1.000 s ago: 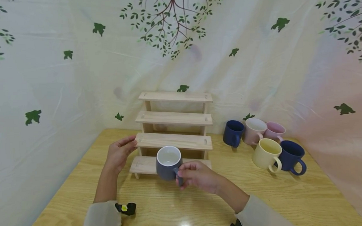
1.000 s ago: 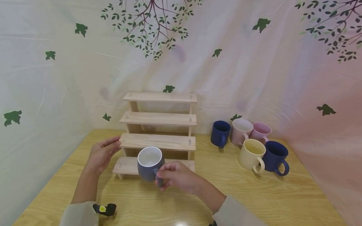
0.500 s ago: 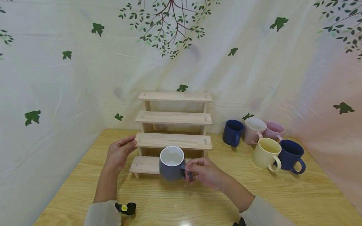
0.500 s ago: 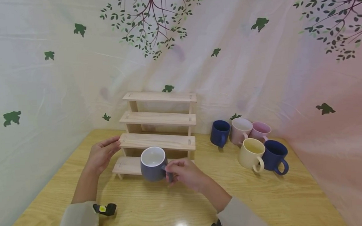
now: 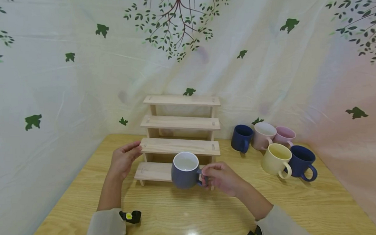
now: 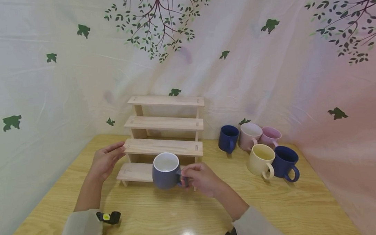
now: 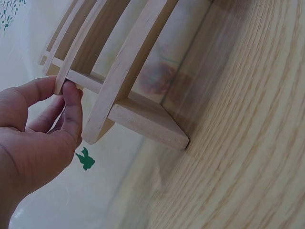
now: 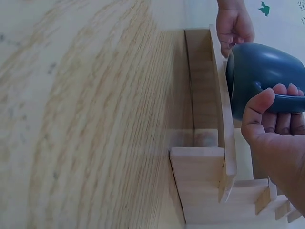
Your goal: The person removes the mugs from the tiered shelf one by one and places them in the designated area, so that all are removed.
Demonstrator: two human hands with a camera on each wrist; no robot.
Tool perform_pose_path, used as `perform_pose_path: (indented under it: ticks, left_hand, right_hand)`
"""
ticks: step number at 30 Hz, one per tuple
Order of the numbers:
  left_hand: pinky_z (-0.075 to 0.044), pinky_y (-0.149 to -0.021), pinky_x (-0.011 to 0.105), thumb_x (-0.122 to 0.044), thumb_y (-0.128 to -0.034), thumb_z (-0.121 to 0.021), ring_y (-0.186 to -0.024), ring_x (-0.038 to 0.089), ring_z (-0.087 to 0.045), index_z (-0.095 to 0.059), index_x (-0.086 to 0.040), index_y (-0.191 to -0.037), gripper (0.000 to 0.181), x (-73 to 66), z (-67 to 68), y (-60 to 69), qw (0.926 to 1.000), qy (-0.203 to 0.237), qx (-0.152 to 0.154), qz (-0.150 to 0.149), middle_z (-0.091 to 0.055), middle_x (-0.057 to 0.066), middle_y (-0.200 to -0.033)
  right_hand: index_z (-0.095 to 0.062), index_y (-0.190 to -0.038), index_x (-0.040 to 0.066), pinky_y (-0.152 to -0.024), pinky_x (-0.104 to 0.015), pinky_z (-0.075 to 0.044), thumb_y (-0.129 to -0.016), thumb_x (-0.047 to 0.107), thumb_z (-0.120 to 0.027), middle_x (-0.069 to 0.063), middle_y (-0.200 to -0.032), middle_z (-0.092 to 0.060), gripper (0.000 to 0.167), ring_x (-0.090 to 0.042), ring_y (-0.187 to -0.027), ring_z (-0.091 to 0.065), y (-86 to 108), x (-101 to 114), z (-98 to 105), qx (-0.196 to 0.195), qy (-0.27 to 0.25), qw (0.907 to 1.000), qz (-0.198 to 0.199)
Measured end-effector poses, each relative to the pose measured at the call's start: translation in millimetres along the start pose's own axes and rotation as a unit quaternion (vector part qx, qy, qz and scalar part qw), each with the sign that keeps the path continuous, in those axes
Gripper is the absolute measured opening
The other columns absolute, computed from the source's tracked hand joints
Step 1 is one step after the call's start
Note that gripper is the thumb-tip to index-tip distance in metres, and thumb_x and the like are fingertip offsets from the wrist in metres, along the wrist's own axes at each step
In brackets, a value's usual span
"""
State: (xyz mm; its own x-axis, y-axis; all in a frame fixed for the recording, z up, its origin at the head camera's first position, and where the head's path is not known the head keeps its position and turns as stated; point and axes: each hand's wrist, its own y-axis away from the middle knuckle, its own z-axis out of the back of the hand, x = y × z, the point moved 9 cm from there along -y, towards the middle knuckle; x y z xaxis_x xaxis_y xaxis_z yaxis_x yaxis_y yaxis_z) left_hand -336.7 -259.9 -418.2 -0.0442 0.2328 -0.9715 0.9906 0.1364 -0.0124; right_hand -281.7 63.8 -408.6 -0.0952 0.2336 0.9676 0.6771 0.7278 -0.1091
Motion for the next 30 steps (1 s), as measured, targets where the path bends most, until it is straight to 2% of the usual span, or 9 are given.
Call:
perform_pose_path:
  ticks: [10, 15, 22, 30]
  left_hand:
    - [-0.058, -0.096, 0.024, -0.003, -0.0990, -0.067, -0.100, 0.010, -0.068, -0.059, 0.010, -0.134, 0.038, 1.3, 1.4, -1.3, 1.0000, 0.002, -0.002, 0.001, -0.067, 0.004, -0.119]
    - [-0.058, -0.096, 0.024, -0.002, -0.0996, -0.066, -0.099, 0.009, -0.068, -0.054, 0.014, -0.138, 0.044, 1.5, 1.0, -1.5, 1.0000, 0.000, 0.000, -0.001, -0.068, 0.001, -0.115]
    - [-0.058, -0.096, 0.024, -0.004, -0.0993, -0.067, -0.100, 0.010, -0.068, -0.061, 0.009, -0.134, 0.037, 1.4, 1.6, -0.8, 1.0000, -0.005, -0.002, -0.002, -0.067, 0.006, -0.121]
    - [-0.057, -0.097, 0.023, -0.004, -0.1001, -0.066, -0.100, 0.009, -0.067, -0.052, 0.014, -0.139, 0.045, 0.6, 0.5, -0.5, 1.0000, -0.009, 0.001, 0.000, -0.067, 0.000, -0.115]
  right_hand:
    - [-0.076, -0.093, 0.013, -0.071, -0.027, -0.059, -0.106, 0.002, -0.046, 0.001, -0.088, -0.069, 0.034, -0.013, -0.082, -0.065, 14.2, 12.6, 10.8, -0.012, 0.000, 0.9999, -0.001]
    - [-0.076, -0.095, 0.014, -0.075, -0.027, -0.058, -0.106, 0.000, -0.042, 0.002, -0.088, -0.070, 0.038, -0.012, -0.083, -0.066, 21.0, 26.7, 16.7, -0.005, 0.003, 0.9997, 0.022]
    - [-0.076, -0.099, 0.011, -0.079, -0.030, -0.057, -0.106, -0.003, -0.036, 0.001, -0.091, -0.071, 0.043, -0.014, -0.085, -0.065, 31.3, 53.8, 23.9, 0.018, -0.005, 0.9971, 0.074]
    - [-0.075, -0.100, 0.010, -0.082, -0.030, -0.056, -0.108, -0.003, -0.030, -0.001, -0.093, -0.070, 0.047, -0.014, -0.089, -0.064, 48.9, 76.8, 42.3, 0.004, -0.010, 0.9953, 0.096]
